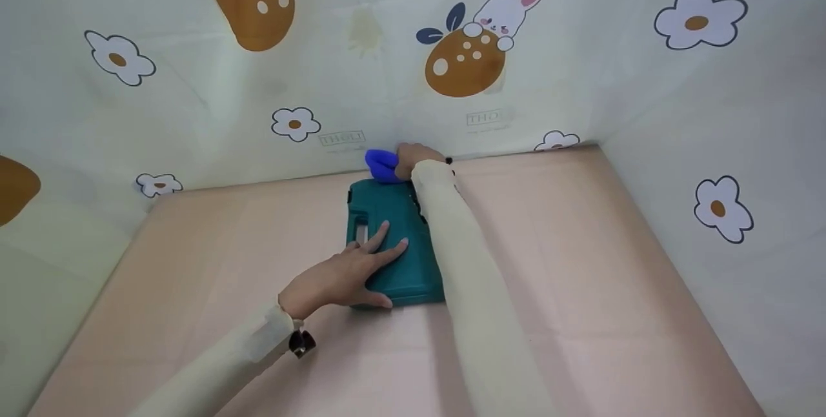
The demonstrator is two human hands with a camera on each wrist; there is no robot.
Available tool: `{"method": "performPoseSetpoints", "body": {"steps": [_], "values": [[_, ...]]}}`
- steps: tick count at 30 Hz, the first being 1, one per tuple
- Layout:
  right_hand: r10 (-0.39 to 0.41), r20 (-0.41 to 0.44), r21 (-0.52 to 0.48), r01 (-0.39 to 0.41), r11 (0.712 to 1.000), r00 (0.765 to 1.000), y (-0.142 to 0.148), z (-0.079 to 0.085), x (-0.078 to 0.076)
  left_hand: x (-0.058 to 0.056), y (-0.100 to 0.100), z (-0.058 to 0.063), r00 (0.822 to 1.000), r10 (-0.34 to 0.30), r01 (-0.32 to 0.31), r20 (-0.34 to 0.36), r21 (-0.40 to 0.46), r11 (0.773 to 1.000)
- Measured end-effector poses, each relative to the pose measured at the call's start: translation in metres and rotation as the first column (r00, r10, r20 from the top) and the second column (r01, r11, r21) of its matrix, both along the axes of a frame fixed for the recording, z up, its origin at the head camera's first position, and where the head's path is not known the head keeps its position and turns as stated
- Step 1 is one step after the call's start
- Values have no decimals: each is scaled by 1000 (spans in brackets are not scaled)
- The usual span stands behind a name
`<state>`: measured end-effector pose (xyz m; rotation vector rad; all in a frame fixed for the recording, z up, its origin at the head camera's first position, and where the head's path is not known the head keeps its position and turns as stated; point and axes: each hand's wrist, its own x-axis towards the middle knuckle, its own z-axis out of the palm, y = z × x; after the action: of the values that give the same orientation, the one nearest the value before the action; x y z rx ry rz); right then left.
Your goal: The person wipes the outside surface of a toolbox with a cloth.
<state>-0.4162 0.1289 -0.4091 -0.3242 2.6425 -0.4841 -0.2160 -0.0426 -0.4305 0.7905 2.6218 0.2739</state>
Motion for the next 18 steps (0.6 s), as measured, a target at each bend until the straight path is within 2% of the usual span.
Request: {"method": "performPoseSetpoints", "body": {"steps": [4,13,18], "values": [[31,-5,-5,-31,999,999,-21,-3,-1,0,0,-1,1000,-6,6,5,1,1000],[-8,62,-32,10,999,998,-55,-3,0,-3,2,-1,1000,-18,18,8,25,1000],[-6,58,-39,8,999,998,-65,-5,0,-3,0,1,1000,-13,12,18,19,1000]]}}
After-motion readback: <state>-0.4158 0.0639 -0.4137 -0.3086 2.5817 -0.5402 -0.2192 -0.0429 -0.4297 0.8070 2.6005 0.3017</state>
